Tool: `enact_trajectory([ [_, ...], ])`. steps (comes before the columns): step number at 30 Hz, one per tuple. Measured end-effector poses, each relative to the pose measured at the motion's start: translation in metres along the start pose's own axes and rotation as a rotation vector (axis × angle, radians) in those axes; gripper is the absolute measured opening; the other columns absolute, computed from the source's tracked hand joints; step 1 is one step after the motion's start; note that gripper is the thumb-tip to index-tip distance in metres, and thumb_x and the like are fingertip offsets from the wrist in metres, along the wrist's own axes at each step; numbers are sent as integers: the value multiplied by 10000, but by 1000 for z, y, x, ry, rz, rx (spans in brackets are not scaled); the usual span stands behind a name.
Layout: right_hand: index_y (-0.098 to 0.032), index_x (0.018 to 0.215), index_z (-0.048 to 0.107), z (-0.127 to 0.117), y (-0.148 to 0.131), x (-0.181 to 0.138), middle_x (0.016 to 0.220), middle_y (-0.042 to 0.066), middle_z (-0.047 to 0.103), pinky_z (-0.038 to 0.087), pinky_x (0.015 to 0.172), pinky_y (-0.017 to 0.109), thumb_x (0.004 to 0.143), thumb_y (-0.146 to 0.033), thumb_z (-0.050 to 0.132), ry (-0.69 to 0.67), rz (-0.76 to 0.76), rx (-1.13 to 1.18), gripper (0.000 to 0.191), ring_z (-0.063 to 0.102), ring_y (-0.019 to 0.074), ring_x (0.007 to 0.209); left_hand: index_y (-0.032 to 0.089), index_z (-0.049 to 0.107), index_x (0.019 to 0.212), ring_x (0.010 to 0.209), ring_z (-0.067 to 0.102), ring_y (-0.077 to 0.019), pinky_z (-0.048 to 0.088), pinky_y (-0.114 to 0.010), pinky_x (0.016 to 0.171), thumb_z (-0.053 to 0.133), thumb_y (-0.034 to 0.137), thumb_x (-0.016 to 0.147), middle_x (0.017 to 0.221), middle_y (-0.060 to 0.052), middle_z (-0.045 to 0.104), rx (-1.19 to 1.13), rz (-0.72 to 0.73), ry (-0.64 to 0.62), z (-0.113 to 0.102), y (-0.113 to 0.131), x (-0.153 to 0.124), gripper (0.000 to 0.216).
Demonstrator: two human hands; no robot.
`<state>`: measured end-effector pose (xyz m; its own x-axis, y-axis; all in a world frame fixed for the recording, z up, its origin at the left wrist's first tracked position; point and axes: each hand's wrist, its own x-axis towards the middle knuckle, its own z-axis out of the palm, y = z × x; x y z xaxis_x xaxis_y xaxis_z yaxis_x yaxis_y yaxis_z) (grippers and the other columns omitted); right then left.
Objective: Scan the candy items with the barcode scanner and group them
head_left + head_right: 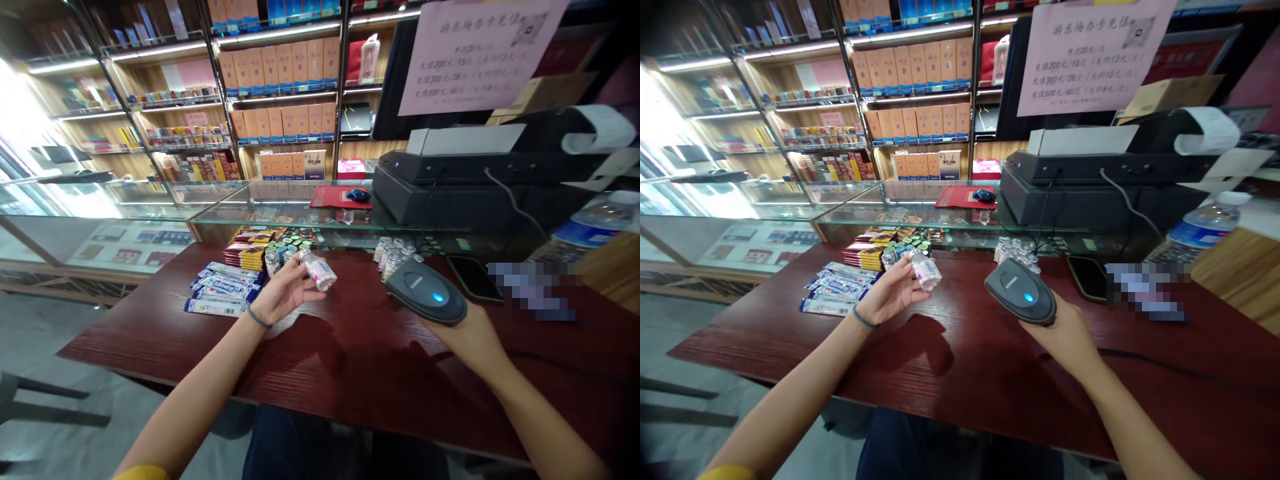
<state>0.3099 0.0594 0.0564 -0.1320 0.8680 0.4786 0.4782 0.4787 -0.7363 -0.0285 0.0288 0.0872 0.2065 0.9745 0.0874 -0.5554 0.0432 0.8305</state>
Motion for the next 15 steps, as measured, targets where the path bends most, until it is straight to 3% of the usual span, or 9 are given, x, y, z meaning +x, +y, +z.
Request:
enact_trajectory([
  [5,-185,1129,725,-1,-8,0,973,99,817,586,811,428,749,-325,716,-13,-11,-3,405,767,319,878,275,489,1280,1092,714,-259,650,-433,841,736,234,893,1411,-98,595,1,-33,-1,18,-19,6,461],
  [8,-182,1166,727,-3,-12,1,985,85,819,590,813,391,743,-303,722,-1,-30,-13,440,771,308,889,297,470,1290,1053,708,-234,635,-477,875,748,180,871,1268,-64,645,30,-24,21,32,-23,12,517],
  [11,-179,1155,737,-4,-13,2,959,72,821,593,781,357,721,-291,728,1,-56,-22,448,776,297,859,336,453,1337,975,703,-185,612,-485,921,750,152,855,1135,-16,658,29,12,47,45,-27,20,596],
  [15,-176,1188,729,-2,-13,1,955,73,821,589,780,352,734,-296,723,-5,-54,-51,469,777,297,857,342,458,1416,978,688,-162,567,-476,1004,745,107,831,1135,-16,663,1,54,91,48,-36,30,692],
])
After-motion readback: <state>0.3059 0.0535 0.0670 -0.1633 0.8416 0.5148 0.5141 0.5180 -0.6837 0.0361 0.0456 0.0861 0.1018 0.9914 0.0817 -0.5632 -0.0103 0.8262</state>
